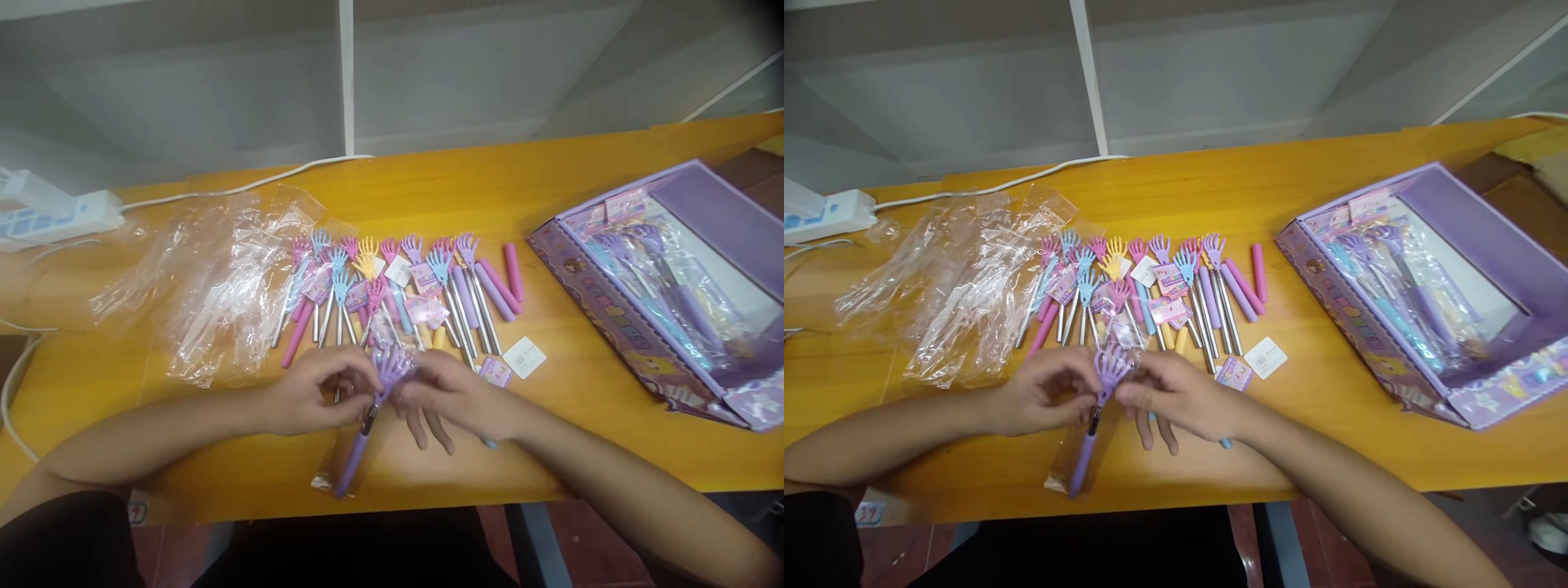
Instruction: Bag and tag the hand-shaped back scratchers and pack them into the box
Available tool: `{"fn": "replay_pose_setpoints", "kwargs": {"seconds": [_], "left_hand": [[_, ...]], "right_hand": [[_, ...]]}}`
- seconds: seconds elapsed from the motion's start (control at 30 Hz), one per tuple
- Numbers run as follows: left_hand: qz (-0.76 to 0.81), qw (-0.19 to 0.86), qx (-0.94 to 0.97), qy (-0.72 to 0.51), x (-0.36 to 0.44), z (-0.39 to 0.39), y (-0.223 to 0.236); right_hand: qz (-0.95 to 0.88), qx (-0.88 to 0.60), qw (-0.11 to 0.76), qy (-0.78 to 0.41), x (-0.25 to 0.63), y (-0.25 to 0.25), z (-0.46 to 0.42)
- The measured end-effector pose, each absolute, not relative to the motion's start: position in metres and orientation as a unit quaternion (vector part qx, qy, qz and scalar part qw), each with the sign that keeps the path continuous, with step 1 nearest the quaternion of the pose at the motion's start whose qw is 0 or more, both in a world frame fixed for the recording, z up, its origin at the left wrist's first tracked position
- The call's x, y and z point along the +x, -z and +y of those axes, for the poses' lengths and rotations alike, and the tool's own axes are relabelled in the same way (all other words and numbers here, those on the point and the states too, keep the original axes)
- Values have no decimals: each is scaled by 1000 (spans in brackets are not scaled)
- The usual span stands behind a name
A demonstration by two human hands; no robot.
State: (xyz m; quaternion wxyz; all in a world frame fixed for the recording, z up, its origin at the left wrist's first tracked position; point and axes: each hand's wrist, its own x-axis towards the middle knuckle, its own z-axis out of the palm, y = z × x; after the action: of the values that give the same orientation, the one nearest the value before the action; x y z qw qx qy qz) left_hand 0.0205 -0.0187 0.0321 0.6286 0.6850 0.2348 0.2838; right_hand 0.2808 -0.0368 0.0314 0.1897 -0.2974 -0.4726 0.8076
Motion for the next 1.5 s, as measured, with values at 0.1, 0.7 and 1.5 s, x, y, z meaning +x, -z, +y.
{"fn": "replay_pose_setpoints", "kwargs": {"seconds": [0.1, 0.7, 1.5], "left_hand": [[224, 614, 719, -235, 21, -21, -31], [276, 647, 603, -376, 23, -14, -20], [205, 442, 787, -378, 24, -4, -20]], "right_hand": [[-432, -344, 279, -786, 281, -33, -35], [-516, -320, 131, -784, 279, -29, -36], [-495, -344, 141, -785, 279, -27, -36]]}}
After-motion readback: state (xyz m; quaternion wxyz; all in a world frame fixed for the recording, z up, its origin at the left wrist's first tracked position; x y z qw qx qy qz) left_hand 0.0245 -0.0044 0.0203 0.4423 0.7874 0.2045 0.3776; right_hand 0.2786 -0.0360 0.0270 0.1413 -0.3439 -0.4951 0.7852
